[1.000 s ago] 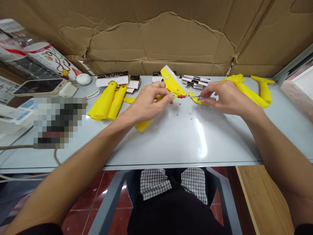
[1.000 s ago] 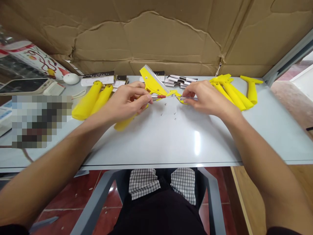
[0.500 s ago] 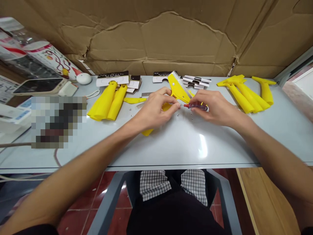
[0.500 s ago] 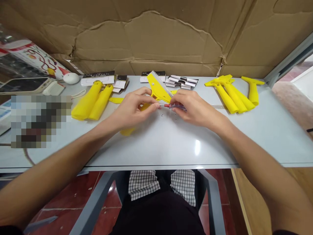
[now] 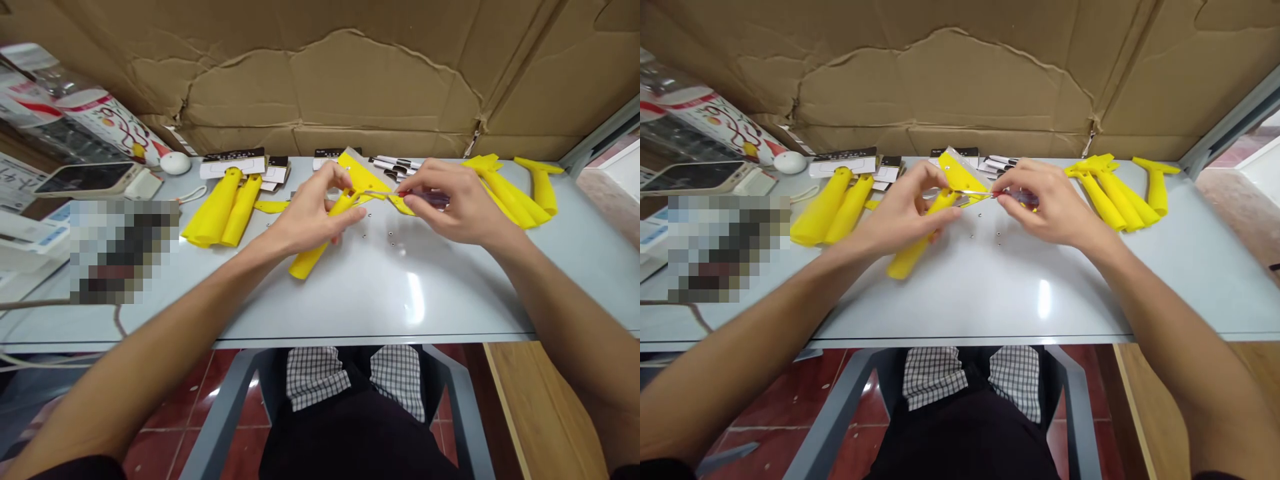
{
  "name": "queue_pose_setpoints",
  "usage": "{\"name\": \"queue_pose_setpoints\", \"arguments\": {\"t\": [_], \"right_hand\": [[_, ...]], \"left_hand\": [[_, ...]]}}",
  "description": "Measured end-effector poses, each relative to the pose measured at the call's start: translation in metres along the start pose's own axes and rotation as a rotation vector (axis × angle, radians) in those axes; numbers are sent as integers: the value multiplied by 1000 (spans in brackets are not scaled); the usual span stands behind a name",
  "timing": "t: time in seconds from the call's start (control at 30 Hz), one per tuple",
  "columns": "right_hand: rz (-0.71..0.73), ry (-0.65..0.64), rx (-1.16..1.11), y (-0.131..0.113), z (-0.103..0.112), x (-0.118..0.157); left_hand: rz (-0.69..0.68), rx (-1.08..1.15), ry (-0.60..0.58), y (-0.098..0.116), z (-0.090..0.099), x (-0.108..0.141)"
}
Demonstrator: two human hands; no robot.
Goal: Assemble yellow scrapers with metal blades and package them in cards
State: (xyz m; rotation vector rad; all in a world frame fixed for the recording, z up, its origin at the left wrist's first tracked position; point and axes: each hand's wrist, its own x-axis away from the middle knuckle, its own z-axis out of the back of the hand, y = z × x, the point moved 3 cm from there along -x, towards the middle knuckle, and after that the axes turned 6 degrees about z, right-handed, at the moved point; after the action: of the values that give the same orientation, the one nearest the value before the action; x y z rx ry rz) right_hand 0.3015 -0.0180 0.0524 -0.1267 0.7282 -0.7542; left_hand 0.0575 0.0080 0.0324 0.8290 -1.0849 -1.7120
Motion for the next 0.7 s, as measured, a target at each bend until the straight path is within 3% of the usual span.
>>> {"name": "queue_pose_setpoints", "arguments": {"t": [0.1,0.27,0.7], "right_hand": [[-39,76,79,6,11,-1],[-24,136,123,8,8,2],[-52,80,279,15,-5,7]], "left_hand": [[121,204,56,2,1,-1],[272,420,-29,3,-7,-4],[328,338,-83,11,-10,6]]}}
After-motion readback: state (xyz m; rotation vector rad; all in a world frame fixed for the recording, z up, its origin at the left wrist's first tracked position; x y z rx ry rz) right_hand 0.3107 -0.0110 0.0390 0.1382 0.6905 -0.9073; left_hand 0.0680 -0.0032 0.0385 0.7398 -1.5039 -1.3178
